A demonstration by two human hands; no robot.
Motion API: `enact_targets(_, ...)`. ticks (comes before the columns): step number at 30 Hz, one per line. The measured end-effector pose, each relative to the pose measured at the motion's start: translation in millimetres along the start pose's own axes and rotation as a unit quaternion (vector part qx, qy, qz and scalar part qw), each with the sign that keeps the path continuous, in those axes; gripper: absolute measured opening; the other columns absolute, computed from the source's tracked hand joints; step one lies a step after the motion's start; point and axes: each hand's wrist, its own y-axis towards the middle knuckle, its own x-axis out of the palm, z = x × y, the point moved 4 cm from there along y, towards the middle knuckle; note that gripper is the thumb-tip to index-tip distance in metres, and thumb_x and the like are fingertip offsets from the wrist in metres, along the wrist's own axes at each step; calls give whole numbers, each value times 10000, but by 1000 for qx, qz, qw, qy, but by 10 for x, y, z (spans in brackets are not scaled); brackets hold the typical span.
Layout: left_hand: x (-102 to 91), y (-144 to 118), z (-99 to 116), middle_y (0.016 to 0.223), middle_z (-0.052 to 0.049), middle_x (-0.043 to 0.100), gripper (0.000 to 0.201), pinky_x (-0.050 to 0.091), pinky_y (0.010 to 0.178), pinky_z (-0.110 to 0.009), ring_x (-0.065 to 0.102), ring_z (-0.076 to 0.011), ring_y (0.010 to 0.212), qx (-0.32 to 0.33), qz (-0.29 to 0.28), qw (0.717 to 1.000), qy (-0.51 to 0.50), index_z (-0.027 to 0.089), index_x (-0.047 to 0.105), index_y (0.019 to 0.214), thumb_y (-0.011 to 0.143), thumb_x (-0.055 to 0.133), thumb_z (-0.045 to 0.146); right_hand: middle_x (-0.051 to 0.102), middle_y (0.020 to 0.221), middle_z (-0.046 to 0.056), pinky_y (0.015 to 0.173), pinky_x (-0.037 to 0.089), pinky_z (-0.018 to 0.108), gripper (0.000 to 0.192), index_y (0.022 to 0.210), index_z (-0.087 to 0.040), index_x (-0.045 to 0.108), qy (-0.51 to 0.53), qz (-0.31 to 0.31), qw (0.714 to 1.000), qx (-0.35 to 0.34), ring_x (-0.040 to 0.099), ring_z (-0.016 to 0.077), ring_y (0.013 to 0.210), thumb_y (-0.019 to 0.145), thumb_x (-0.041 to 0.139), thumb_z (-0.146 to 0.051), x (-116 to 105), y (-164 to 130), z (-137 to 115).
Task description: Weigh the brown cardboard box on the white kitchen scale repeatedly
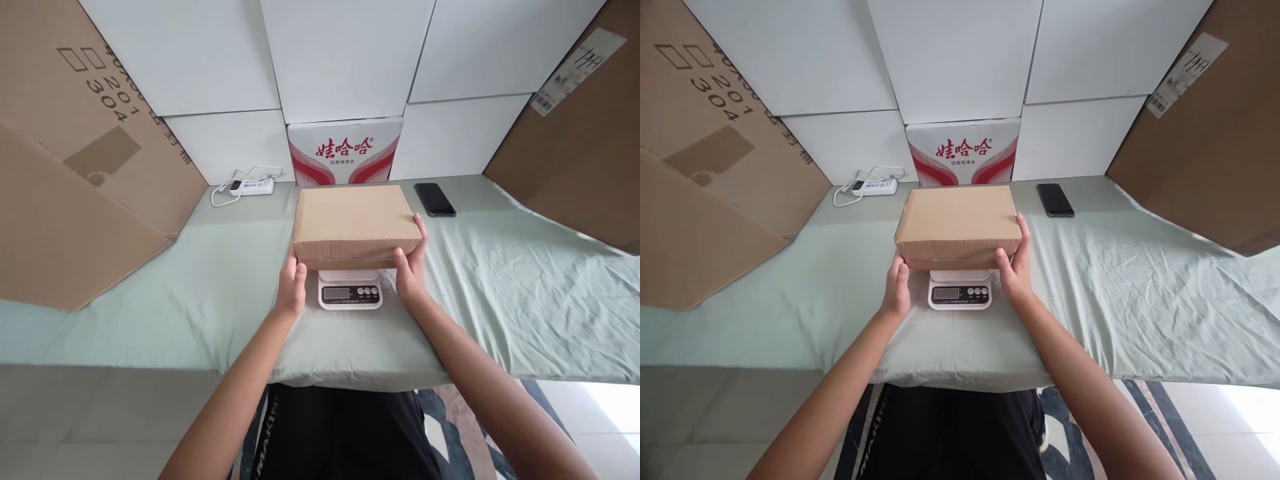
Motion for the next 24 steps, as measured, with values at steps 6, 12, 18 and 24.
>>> enact_targets(6, -44, 6, -111, 1812, -115, 542, 864, 415, 1398, -547, 438, -382, 1736, -1, 24, 1000, -13, 340, 499, 1726, 1050, 436, 874, 426, 1803, 89, 1393, 353, 757, 895, 1795, -443, 245, -16, 32, 999, -9, 417, 440, 1694, 1020, 544, -774, -54, 13, 42)
enact_targets(12, -186, 43, -284, 1944, -50, 309, 898, 278, 1478, -438, 227, -292, 1825, -7, 113, 993, -22, 363, 392, 1786, 1057, 372, 886, 633, 1496, 94, 1118, 609, 629, 817, 1778, -532, 221, 38, 140, 988, 56, 709, 340, 1312, 1023, 374, -804, -248, 135, 369)
enact_targets(18, -187, 59, -313, 1928, -48, 351, 860, 284, 1477, -426, 258, -288, 1815, -7, 115, 993, -38, 362, 430, 1772, 1073, 375, 861, 670, 1261, 83, 989, 634, 527, 708, 1630, -445, 435, 118, 172, 969, 131, 744, 286, 1129, 1013, 425, -792, -267, 169, 515)
enact_targets(24, -173, 67, -296, 1913, -56, 387, 878, 320, 1463, -448, 327, -306, 1795, -15, 99, 994, -31, 357, 436, 1769, 1070, 332, 878, 670, 1211, 69, 1077, 621, 593, 633, 1512, -406, 562, 92, 133, 981, 104, 740, 327, 1219, 1036, 402, -791, -195, 142, 392)
